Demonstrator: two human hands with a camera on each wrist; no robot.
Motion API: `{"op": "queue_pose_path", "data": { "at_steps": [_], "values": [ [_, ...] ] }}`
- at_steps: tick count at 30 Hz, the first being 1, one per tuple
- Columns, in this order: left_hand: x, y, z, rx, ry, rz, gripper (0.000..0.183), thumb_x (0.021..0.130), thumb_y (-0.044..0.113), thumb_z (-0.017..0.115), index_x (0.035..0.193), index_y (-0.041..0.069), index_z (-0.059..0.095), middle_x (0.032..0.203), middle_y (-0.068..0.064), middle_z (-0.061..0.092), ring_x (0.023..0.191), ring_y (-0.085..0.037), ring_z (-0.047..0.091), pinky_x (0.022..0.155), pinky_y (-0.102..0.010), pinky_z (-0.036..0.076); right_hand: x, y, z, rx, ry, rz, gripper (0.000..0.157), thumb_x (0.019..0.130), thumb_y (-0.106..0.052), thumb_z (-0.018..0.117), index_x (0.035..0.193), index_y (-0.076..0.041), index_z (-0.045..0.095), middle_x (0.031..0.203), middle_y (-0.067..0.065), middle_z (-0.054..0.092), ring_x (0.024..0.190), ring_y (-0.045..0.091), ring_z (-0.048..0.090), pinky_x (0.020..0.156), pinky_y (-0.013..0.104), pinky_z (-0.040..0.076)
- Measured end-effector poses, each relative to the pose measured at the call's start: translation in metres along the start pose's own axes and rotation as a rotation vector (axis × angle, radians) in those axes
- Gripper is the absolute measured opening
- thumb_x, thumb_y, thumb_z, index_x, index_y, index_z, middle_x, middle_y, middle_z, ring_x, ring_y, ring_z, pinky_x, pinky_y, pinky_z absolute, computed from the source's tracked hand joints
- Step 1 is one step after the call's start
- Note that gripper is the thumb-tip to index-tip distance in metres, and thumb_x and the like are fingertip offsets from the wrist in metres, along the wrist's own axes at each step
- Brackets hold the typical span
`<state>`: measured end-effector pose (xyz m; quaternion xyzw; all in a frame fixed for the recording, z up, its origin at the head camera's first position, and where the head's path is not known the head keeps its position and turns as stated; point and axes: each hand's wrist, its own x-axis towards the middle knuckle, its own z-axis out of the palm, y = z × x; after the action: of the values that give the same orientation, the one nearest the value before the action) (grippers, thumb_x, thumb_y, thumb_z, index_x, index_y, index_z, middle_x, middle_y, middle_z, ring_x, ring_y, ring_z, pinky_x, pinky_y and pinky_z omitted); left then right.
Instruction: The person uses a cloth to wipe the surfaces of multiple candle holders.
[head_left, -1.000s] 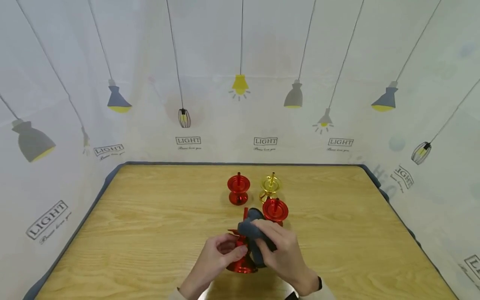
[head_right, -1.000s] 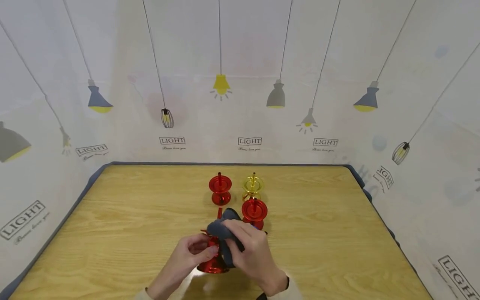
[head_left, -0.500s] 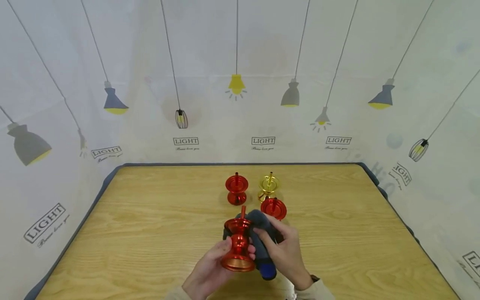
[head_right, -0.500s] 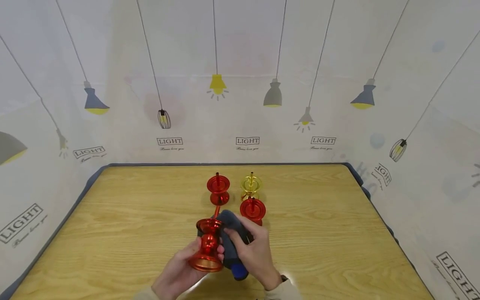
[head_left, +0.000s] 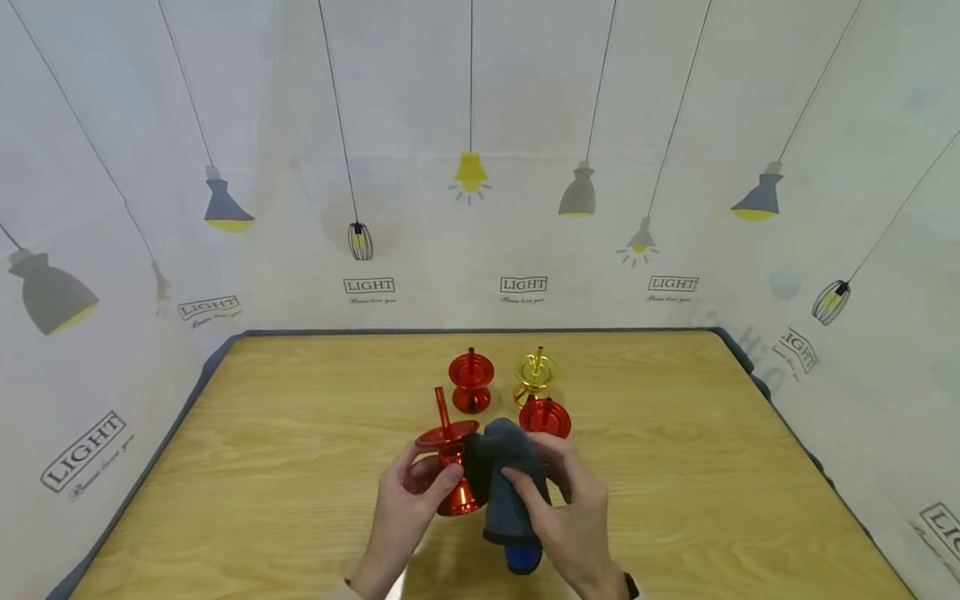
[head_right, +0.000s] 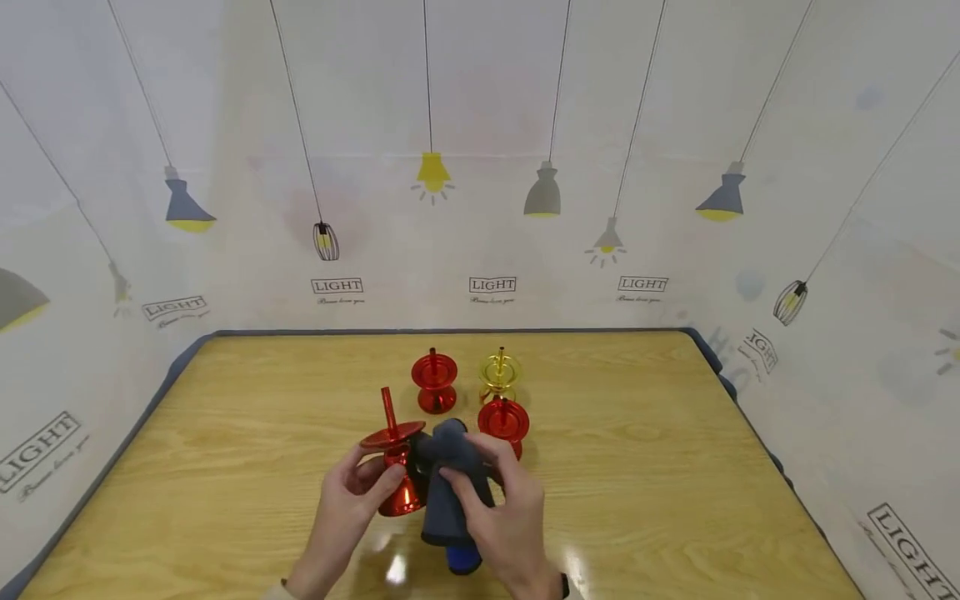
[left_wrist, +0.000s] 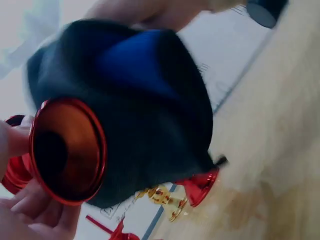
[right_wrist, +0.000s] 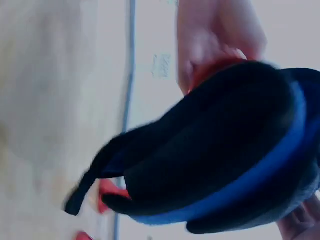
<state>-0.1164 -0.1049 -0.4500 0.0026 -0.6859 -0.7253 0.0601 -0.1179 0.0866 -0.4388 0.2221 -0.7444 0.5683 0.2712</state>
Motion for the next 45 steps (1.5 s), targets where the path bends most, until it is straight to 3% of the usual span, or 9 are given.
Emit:
{"op": "queue_pose_path", "data": {
  "at_steps": [5,9,12,19,24,27,33,41,45],
  "values": [
    [-0.005,-0.003,0.011,0.045,0.050,0.034,0.034,0.085,0.008,0.082,0.116,0.004,0.069,0.097,-0.014,0.077,0.087,-0.012,0.073,0.080,-0.026,0.058,-0.009,0.005,0.013,-0.019,0.009,-0.093,0.045,0.079,0.004,0.083,0.119,-0.008,0.069,0.106,0.010,0.070,0.095,0.012,0.072,0.077,0.019,0.058],
    [-0.007,-0.001,0.014,0.020,0.087,-0.021,0.033,0.085,0.013,0.083,0.115,0.005,0.071,0.099,-0.012,0.076,0.088,-0.013,0.072,0.080,-0.025,0.058,-0.013,0.009,0.015,-0.039,-0.004,-0.189,0.045,0.077,0.009,0.081,0.119,-0.006,0.073,0.105,0.009,0.072,0.094,0.015,0.072,0.084,0.016,0.056],
    [-0.009,0.001,0.014,-0.034,0.079,-0.078,0.036,0.086,0.015,0.082,0.117,0.002,0.070,0.104,-0.013,0.074,0.090,-0.016,0.072,0.079,-0.027,0.059,-0.013,0.011,0.015,0.023,-0.039,-0.166,0.041,0.079,0.010,0.079,0.118,-0.004,0.074,0.106,0.011,0.072,0.096,0.015,0.072,0.086,0.018,0.056],
    [-0.010,0.001,0.005,-0.216,-0.053,-0.160,0.039,0.090,0.016,0.079,0.122,-0.003,0.067,0.109,-0.007,0.072,0.102,-0.018,0.071,0.087,-0.030,0.059,-0.014,0.020,0.011,0.330,-0.107,0.093,0.028,0.084,0.012,0.074,0.110,0.002,0.075,0.107,0.009,0.070,0.097,0.011,0.073,0.077,0.029,0.061],
    [-0.013,0.002,-0.002,-0.338,-0.219,-0.201,0.043,0.094,0.020,0.074,0.131,0.001,0.061,0.114,0.000,0.072,0.106,-0.015,0.067,0.095,-0.030,0.054,-0.016,0.029,0.011,0.389,-0.104,0.092,0.026,0.084,0.015,0.071,0.107,0.004,0.076,0.106,0.004,0.073,0.098,0.011,0.072,0.081,0.029,0.061],
    [-0.015,0.006,-0.003,-0.358,-0.252,-0.211,0.045,0.098,0.018,0.069,0.138,0.005,0.054,0.120,-0.001,0.070,0.112,-0.016,0.066,0.099,-0.032,0.052,-0.017,0.030,0.012,0.414,-0.092,0.103,0.026,0.084,0.016,0.071,0.108,0.007,0.075,0.105,0.002,0.075,0.098,0.011,0.072,0.081,0.029,0.061],
    [-0.017,0.010,0.002,-0.174,-0.141,-0.100,0.030,0.098,0.011,0.067,0.124,-0.002,0.062,0.113,-0.007,0.071,0.106,-0.019,0.068,0.092,-0.030,0.055,-0.020,0.025,0.012,0.358,-0.044,0.143,0.032,0.083,0.013,0.073,0.114,0.006,0.074,0.107,0.004,0.075,0.098,0.013,0.073,0.079,0.029,0.061],
    [-0.017,0.013,0.011,-0.060,-0.029,-0.019,0.028,0.097,0.007,0.066,0.121,-0.007,0.065,0.113,-0.015,0.069,0.101,-0.012,0.068,0.086,-0.022,0.056,-0.024,0.023,0.015,0.218,0.045,-0.114,0.046,0.074,0.023,0.075,0.117,0.008,0.071,0.110,0.016,0.074,0.106,0.011,0.071,0.085,0.022,0.058],
    [-0.019,0.012,0.017,0.012,0.019,0.026,0.024,0.095,0.011,0.072,0.114,-0.003,0.067,0.109,-0.018,0.071,0.094,-0.012,0.070,0.082,-0.022,0.057,-0.024,0.021,0.018,0.136,0.099,-0.173,0.049,0.069,0.024,0.079,0.114,0.007,0.073,0.106,0.020,0.074,0.108,0.008,0.070,0.088,0.020,0.056]
  ]
}}
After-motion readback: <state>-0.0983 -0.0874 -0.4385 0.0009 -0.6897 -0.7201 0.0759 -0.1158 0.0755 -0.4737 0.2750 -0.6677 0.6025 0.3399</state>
